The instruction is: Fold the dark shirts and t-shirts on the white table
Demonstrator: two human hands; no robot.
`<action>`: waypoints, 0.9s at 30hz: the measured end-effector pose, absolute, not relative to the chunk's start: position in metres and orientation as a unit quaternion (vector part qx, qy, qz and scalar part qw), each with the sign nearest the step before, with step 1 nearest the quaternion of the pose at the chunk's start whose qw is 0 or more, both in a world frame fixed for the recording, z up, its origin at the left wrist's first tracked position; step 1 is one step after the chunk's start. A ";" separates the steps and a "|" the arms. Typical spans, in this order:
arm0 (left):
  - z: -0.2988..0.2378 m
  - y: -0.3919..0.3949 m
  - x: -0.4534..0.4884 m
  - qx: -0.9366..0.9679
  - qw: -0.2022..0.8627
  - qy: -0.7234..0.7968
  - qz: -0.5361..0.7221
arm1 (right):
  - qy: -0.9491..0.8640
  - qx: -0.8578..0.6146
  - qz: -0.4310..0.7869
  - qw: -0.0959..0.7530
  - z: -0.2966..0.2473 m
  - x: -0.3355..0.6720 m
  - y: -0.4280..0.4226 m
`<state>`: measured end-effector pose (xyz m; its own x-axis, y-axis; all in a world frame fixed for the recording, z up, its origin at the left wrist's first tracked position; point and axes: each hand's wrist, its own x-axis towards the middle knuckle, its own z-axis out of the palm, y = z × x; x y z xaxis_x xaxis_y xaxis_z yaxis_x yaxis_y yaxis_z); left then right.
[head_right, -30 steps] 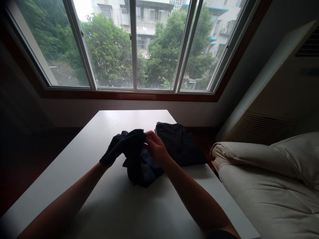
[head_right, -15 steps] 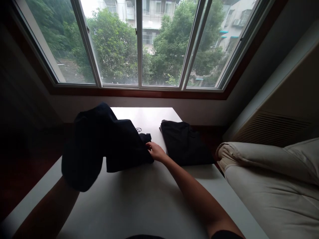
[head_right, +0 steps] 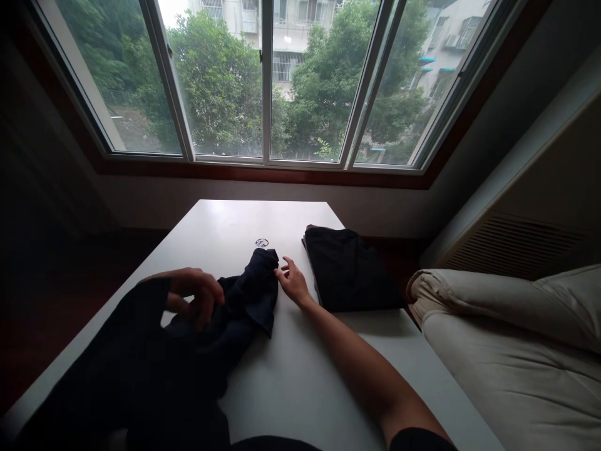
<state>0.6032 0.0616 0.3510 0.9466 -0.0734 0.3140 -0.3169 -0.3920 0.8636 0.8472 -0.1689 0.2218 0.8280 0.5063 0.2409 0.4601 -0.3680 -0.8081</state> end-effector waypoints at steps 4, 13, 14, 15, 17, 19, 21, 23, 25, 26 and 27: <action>0.382 0.068 0.640 0.855 0.505 -0.117 -0.037 | -0.306 -0.788 0.081 0.528 0.226 0.844 -0.164; 0.284 0.096 0.701 0.980 0.176 0.098 -0.015 | -0.275 -0.717 0.124 0.628 0.235 0.847 -0.161; 0.275 0.096 0.704 0.977 0.182 0.107 -0.031 | -0.255 -0.704 0.112 0.653 0.237 0.850 -0.164; 0.269 0.095 0.706 0.974 0.196 0.104 -0.049 | -0.232 -0.691 0.103 0.677 0.239 0.854 -0.168; 0.263 0.092 0.710 0.967 0.233 0.073 -0.075 | -0.190 -0.664 0.100 0.717 0.243 0.860 -0.176; 0.262 0.089 0.713 0.962 0.256 0.047 -0.079 | -0.169 -0.634 0.111 0.747 0.248 0.865 -0.182; 0.263 0.086 0.714 0.960 0.264 0.051 -0.071 | -0.168 -0.610 0.129 0.764 0.253 0.866 -0.185; 0.266 0.083 0.714 0.953 0.291 0.057 -0.068 | -0.178 -0.600 0.148 0.766 0.261 0.863 -0.187; 0.270 0.079 0.712 0.938 0.337 0.043 -0.076 | -0.199 -0.596 0.169 0.759 0.272 0.856 -0.188; 0.273 0.077 0.711 0.929 0.360 0.032 -0.081 | -0.211 -0.591 0.183 0.756 0.278 0.851 -0.189; 0.275 0.074 0.709 0.921 0.379 0.019 -0.084 | -0.224 -0.581 0.199 0.757 0.285 0.846 -0.190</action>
<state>0.7091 0.0736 0.2747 0.9851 -0.0296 -0.1695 0.0981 -0.7124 0.6949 0.8462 -0.1897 0.2850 0.8207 0.5612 0.1072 -0.0419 0.2462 -0.9683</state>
